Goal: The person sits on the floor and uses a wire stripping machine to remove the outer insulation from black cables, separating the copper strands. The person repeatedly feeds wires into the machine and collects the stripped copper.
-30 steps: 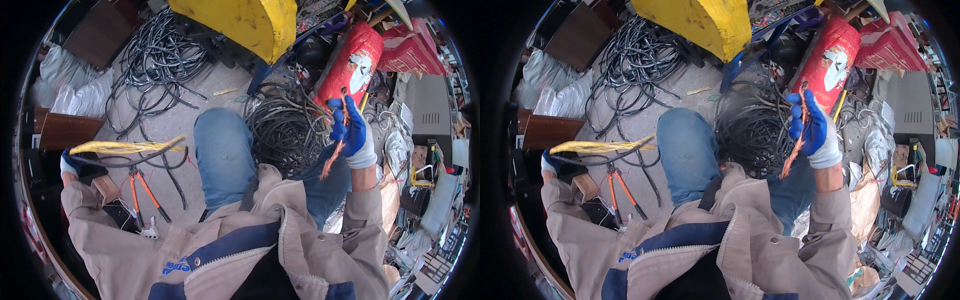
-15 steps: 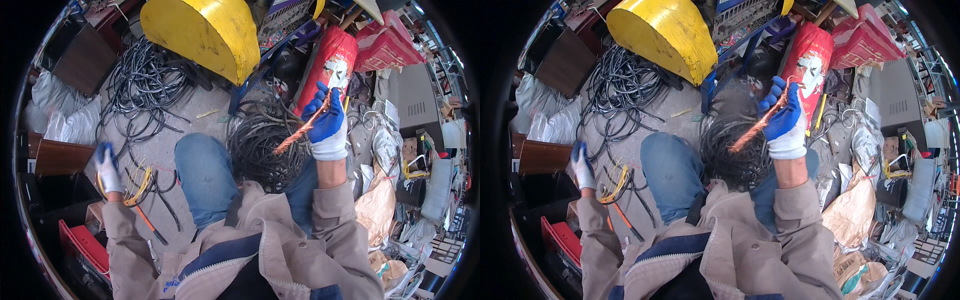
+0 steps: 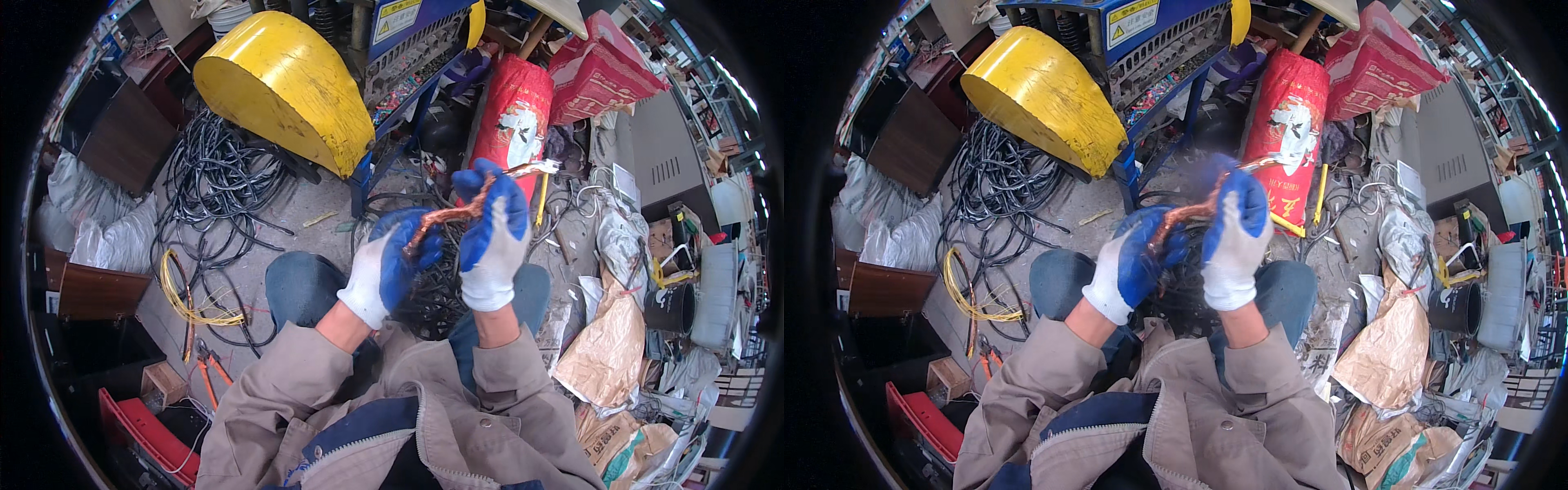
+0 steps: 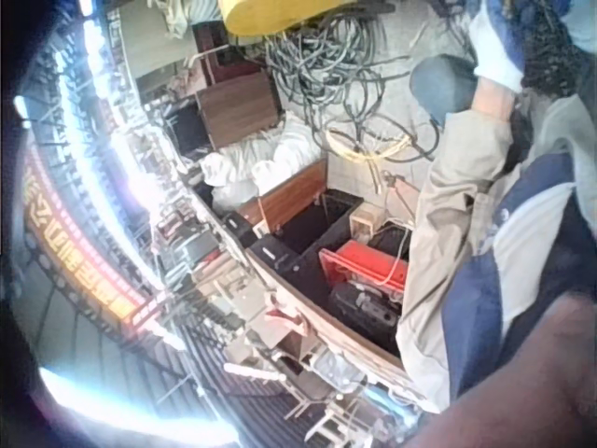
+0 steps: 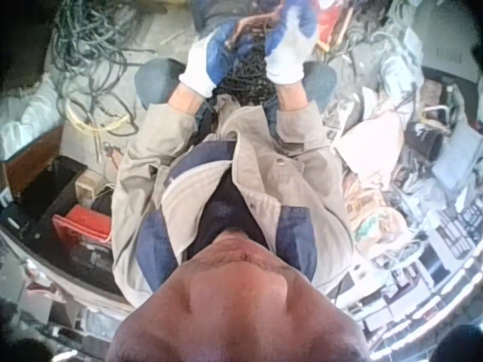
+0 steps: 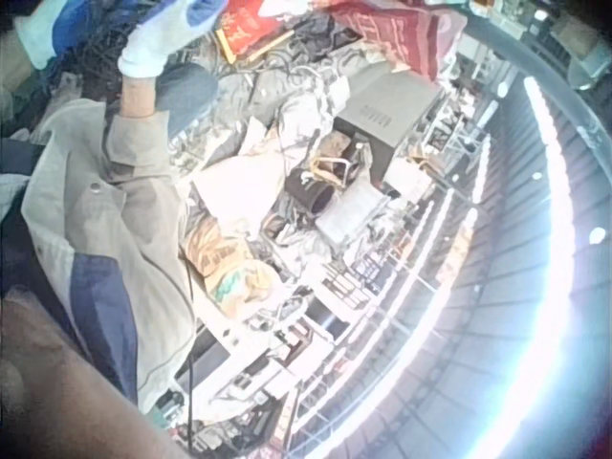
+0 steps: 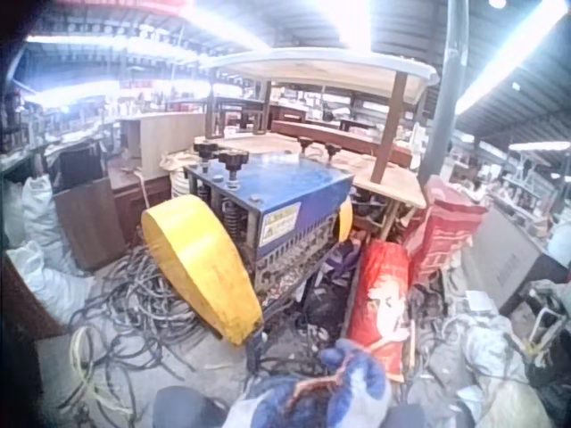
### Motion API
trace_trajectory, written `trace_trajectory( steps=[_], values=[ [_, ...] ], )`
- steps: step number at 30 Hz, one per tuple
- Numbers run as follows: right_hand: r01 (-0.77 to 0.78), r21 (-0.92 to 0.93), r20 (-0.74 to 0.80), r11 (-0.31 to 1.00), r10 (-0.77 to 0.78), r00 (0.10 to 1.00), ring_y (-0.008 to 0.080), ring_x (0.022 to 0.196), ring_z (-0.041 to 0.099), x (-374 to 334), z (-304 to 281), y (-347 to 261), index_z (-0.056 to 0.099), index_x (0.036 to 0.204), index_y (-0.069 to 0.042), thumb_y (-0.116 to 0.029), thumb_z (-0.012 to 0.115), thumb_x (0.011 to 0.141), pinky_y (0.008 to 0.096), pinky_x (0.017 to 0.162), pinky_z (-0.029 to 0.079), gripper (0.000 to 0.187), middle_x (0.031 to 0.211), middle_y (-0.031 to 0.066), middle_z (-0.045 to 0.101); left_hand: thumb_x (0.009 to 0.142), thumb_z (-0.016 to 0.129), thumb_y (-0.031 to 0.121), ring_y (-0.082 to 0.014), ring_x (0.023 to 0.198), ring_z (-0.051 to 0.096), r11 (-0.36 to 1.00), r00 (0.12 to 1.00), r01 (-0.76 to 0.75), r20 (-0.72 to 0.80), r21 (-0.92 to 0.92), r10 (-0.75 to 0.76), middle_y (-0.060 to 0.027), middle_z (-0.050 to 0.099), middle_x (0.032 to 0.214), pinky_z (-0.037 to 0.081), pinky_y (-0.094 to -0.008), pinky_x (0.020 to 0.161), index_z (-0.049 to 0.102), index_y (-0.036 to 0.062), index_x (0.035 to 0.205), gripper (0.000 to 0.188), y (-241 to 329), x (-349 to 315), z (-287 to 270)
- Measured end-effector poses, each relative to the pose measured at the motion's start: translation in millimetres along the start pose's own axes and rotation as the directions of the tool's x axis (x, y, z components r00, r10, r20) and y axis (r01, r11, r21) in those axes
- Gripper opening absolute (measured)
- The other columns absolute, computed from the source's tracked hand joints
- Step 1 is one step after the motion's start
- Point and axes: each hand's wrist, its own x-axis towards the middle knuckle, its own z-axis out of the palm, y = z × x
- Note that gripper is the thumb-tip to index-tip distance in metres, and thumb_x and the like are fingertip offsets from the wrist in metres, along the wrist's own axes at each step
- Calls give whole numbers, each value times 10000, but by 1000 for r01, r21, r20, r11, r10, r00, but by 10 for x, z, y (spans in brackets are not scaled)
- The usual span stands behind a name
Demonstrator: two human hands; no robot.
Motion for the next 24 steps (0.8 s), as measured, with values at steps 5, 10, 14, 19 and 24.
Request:
trace_trajectory(
  steps=[5, 10, 14, 19, 24],
  values=[
    [615, -607, 584, 504, -243, 775, 362, 1197, 584, -244, 38, 297, 568, 1298, 25, -122, 727, 861, 475, 1054, 436, 488, 1286, 215, 611, 1046, 488, 475, -181, 1012, 665, 894, 945, 113, 325, -433, 38, -61, 689, 1121, 525, -316, 937, 649, 121, 1185, 413, -57, 309, -95],
    [704, -587, 699, 400, -189, 690, 432, 1307, 488, -147, -82, 29, 564, 1315, -2, -171, 821, 771, 511, 1115, 376, 625, 1353, 198, 568, 1044, 510, 374, -242, 1111, 646, 904, 952, 200, 293, -379, -88, -125, 672, 1228, 513, -392, 1010, 616, 71, 1284, 401, -20, 409, -307],
    [556, -572, 589, 604, -170, 790, 307, 1253, 575, -69, -279, -287, 531, 1383, 24, -94, 790, 786, 407, 1080, 434, 662, 1346, 188, 590, 1066, 476, 271, -247, 1123, 643, 967, 991, 51, 136, -248, -18, -138, 619, 1323, 514, -385, 1016, 533, 33, 1400, 414, -72, 427, -270],
    [460, -640, 538, 616, -68, 840, 311, 1306, 524, -34, -430, -220, 409, 1480, 31, -197, 850, 748, 404, 1106, 409, 884, 1422, 221, 506, 1038, 550, 156, -217, 1016, 686, 995, 992, 96, 86, 18, -97, -121, 675, 1215, 566, -325, 909, 568, 6, 1353, 350, -188, 433, -116],
    [247, -621, 497, 744, 131, 858, 349, 1224, 583, 36, -564, -104, 538, 1374, 22, -133, 799, 816, 397, 1064, 443, 635, 1297, 178, 620, 1028, 545, 148, -259, 1086, 681, 980, 977, -7, 210, 196, -35, -143, 674, 1235, 552, -375, 953, 569, 3, 1345, 349, -296, 373, -185]
  ],
)
